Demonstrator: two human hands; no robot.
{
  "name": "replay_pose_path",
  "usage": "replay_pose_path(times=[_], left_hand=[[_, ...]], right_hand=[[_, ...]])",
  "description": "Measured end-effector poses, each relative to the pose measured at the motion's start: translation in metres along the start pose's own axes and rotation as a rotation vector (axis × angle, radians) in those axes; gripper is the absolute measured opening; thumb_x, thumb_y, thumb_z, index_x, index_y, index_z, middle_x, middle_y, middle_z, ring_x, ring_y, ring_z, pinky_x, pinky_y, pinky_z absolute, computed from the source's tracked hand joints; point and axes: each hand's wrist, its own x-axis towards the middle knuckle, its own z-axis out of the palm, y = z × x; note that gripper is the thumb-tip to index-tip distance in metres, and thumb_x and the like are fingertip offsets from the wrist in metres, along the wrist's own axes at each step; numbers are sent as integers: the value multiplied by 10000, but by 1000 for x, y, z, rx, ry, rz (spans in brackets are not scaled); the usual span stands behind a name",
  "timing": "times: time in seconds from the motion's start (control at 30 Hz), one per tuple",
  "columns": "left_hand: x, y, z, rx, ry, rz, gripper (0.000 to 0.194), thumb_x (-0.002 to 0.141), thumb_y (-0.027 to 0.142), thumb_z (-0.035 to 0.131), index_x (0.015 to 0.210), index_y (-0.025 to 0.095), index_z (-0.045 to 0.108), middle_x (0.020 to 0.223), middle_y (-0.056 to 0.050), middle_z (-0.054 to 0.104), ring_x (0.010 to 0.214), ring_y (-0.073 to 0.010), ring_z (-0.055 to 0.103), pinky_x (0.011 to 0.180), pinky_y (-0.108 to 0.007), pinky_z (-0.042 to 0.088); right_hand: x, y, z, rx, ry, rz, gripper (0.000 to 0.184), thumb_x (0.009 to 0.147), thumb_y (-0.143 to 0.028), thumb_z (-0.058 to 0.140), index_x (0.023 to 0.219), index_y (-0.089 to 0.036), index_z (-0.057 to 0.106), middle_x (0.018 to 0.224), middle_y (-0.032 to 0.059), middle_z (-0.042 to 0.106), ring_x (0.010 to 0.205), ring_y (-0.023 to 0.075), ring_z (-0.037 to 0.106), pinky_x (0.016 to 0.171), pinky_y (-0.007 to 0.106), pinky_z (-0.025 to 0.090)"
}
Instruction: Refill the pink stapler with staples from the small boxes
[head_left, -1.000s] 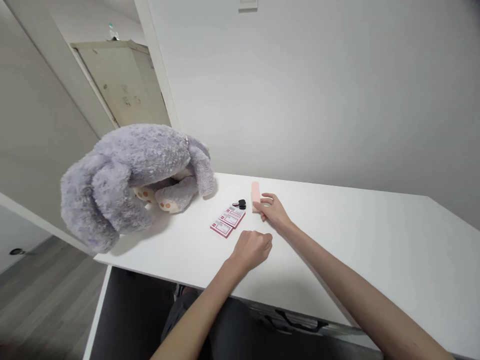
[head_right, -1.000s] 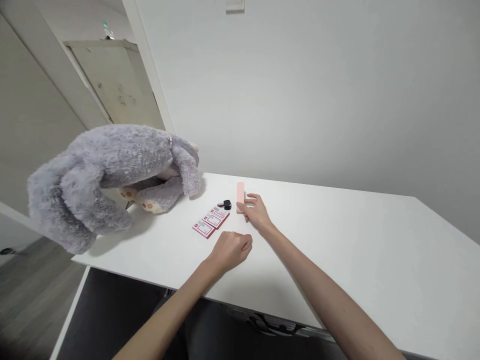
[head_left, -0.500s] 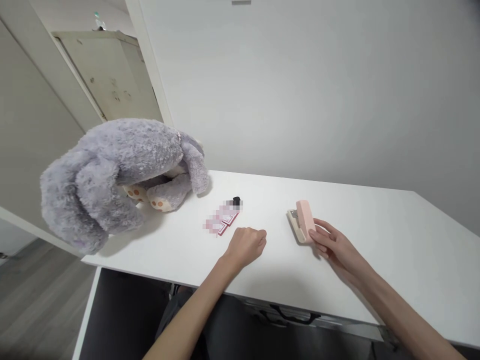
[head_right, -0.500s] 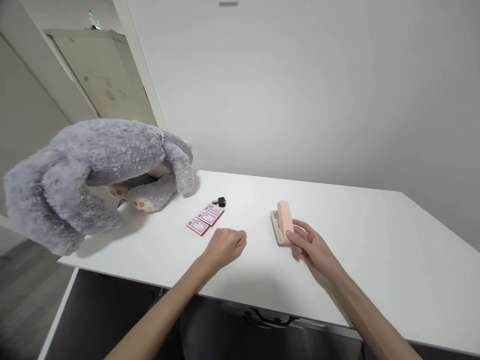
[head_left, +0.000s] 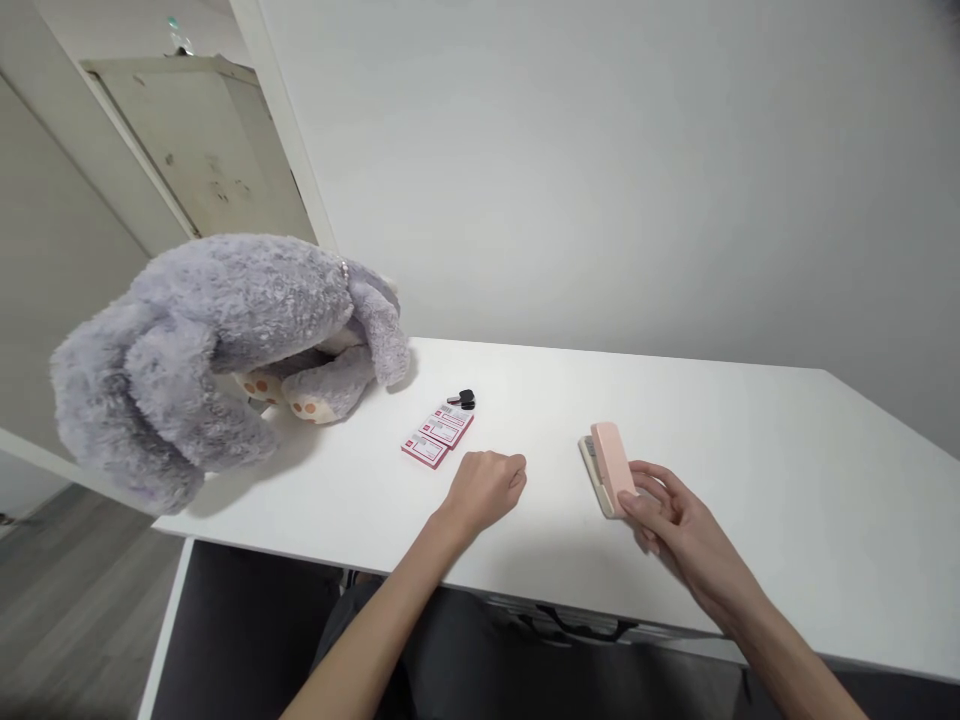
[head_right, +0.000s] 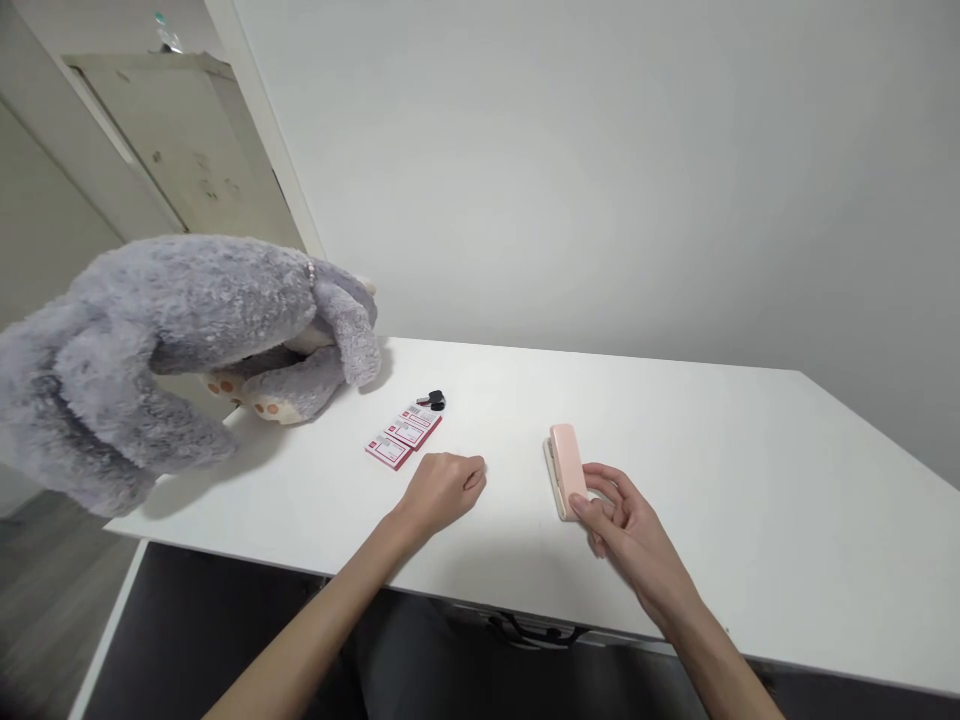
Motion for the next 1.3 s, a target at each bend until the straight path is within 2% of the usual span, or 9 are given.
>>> replay_pose_path(times=[0.2, 0.4, 0.53, 0.63, 0.7, 0.8, 1.0, 1.2, 1.3], left_hand=[[1, 1, -1, 11, -14, 1, 298, 891, 94, 481, 627, 212, 410, 570, -3, 535, 523, -162, 417, 604, -344, 163], [2, 1, 0, 10, -20, 1, 298, 906, 110, 491, 630, 213, 446, 579, -6, 546, 531, -166, 435, 606, -342, 173], [1, 1, 0, -20, 2, 9, 327, 899, 101, 495, 619, 213, 368, 549, 7, 479, 502, -152, 375, 592, -347, 158], [1, 1, 0, -42, 15, 18, 335, 884, 85, 497, 625, 211, 325, 536, 17, 429, 490, -145, 333, 587, -350, 152], [1, 1, 0, -49, 20, 21, 336, 877, 79, 496, 628, 211, 314, 531, 20, 412, 488, -143, 327, 587, -352, 152], [1, 0, 1, -55, 20, 23, 329, 872, 75, 503, 622, 212, 338, 533, 17, 432, 495, -147, 368, 589, -348, 159], [1, -1, 3, 0, -1, 9, 292, 904, 101, 504, 637, 213, 462, 591, -11, 572, 547, -174, 484, 610, -340, 183], [-4, 4, 0, 3, 8, -5, 279, 928, 119, 495, 666, 213, 519, 612, -16, 605, 559, -177, 513, 617, -332, 212], [-9, 10, -4, -70, 43, -35, 240, 963, 211, 526, 726, 215, 564, 639, 0, 617, 565, -166, 530, 610, -314, 250]], right_hand=[[-4, 3, 3, -71, -7, -22, 621, 808, -629, 831, 1270, -273, 618, 1134, 78, 731, 512, 103, 466, 504, 302, 428], [-3, 1, 4, -118, -29, -28, 626, 814, -652, 803, 1273, -257, 645, 1177, 106, 734, 509, 104, 489, 507, 320, 460], [-3, 2, 5, -191, -31, -46, 656, 841, -680, 758, 1317, -238, 667, 890, 64, 733, 531, 152, 515, 544, 338, 478], [-5, 5, 5, -263, -31, -72, 663, 883, -675, 710, 1370, -228, 662, 637, -11, 595, 565, 197, 537, 579, 346, 481], [-6, 7, 5, -306, -22, -84, 654, 910, -668, 677, 1394, -229, 658, 596, -32, 528, 569, 205, 536, 577, 342, 472], [-9, 7, 8, -349, 13, -105, 614, 928, -654, 650, 1377, -236, 673, 624, -21, 535, 579, 208, 549, 564, 335, 471], [-11, 4, 18, -515, 110, -213, 532, 853, -583, 752, 1280, -275, 685, 786, 18, 652, 586, 192, 528, 550, 335, 488], [-10, 9, 19, -536, 129, -268, 400, 947, -521, 629, 1243, -256, 676, 912, 61, 694, 675, 213, 601, 583, 336, 498], [-8, 11, 18, -553, 99, -337, 358, 972, -462, 572, 1241, -256, 687, 992, 72, 695, 718, 214, 607, 608, 336, 501]])
